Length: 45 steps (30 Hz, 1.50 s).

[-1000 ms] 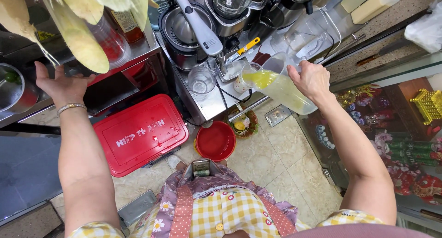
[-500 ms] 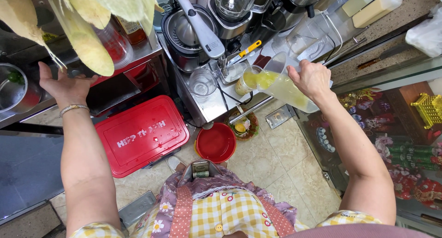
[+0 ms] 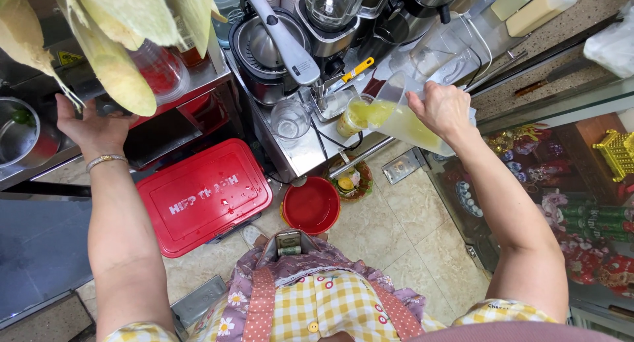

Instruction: The person selects sugarcane stalks from a hanging bundle and feeds them into a manual press, then adds ice and lime to a cup, pours pressed juice from a pitcher, tops the drink with fruit garnish, and seals it in a small plastic bag for a customer.

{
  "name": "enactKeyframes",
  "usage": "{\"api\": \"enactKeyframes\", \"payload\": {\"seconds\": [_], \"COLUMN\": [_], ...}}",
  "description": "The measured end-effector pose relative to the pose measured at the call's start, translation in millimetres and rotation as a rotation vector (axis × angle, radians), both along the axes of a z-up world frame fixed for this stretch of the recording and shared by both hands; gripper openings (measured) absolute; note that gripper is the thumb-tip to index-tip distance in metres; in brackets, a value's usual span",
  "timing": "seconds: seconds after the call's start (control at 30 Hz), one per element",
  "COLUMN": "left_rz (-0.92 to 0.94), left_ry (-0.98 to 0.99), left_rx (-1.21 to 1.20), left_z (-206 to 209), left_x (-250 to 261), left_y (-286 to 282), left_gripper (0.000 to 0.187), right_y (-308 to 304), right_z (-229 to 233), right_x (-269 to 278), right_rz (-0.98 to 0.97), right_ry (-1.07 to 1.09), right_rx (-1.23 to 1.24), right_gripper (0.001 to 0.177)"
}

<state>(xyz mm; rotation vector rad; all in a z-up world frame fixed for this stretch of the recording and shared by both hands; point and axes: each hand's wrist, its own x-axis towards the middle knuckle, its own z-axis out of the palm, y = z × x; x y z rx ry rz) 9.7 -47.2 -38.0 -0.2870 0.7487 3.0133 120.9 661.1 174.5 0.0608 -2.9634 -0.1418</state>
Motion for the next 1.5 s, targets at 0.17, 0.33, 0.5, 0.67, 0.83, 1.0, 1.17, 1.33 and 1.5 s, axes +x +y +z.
{"api": "enactKeyframes", "payload": {"seconds": [0.17, 0.33, 0.5, 0.67, 0.83, 1.0, 1.17, 1.33, 1.5], "left_rz": [-0.008, 0.001, -0.005, 0.033, 0.006, 0.026, 0.020, 0.009, -0.008], "left_ry": [0.014, 0.037, 0.052, -0.016, 0.034, -0.022, -0.013, -0.015, 0.000], "left_rx": [-0.007, 0.009, 0.018, 0.065, 0.031, 0.009, 0.058, 0.051, 0.026], "left_z": [-0.2, 3.4, 0.3, 1.0, -0.7, 4.3, -2.3, 1.4, 8.6], "left_x": [-1.3, -0.5, 0.4, 0.0, -1.6, 0.2, -2.7, -0.8, 3.6], "left_y": [-0.6, 1.3, 0.2, 0.8, -0.8, 2.3, -1.3, -0.6, 3.8], "left_gripper": [0.097, 0.093, 0.094, 0.092, 0.094, 0.095, 0.096, 0.096, 0.098], "right_y": [1.5, -0.5, -4.4, -0.1, 0.8, 1.3, 6.0, 15.4, 36.6], "right_z": [2.8, 6.4, 8.3, 4.1, 3.5, 5.6, 3.1, -6.1, -28.9], "right_x": [-1.8, -2.3, -1.5, 0.8, 4.4, 6.4, 9.3, 23.3, 43.3], "right_rz": [-0.007, -0.003, 0.004, 0.014, 0.012, -0.019, -0.025, -0.036, -0.162], "right_ry": [0.006, 0.012, 0.007, 0.018, 0.033, 0.007, 0.011, 0.052, 0.125], "right_rx": [0.000, 0.020, -0.017, -0.007, -0.010, 0.004, 0.004, -0.020, -0.228], "right_gripper": [0.052, 0.052, 0.051, 0.053, 0.052, 0.053, 0.053, 0.055, 0.049]}}
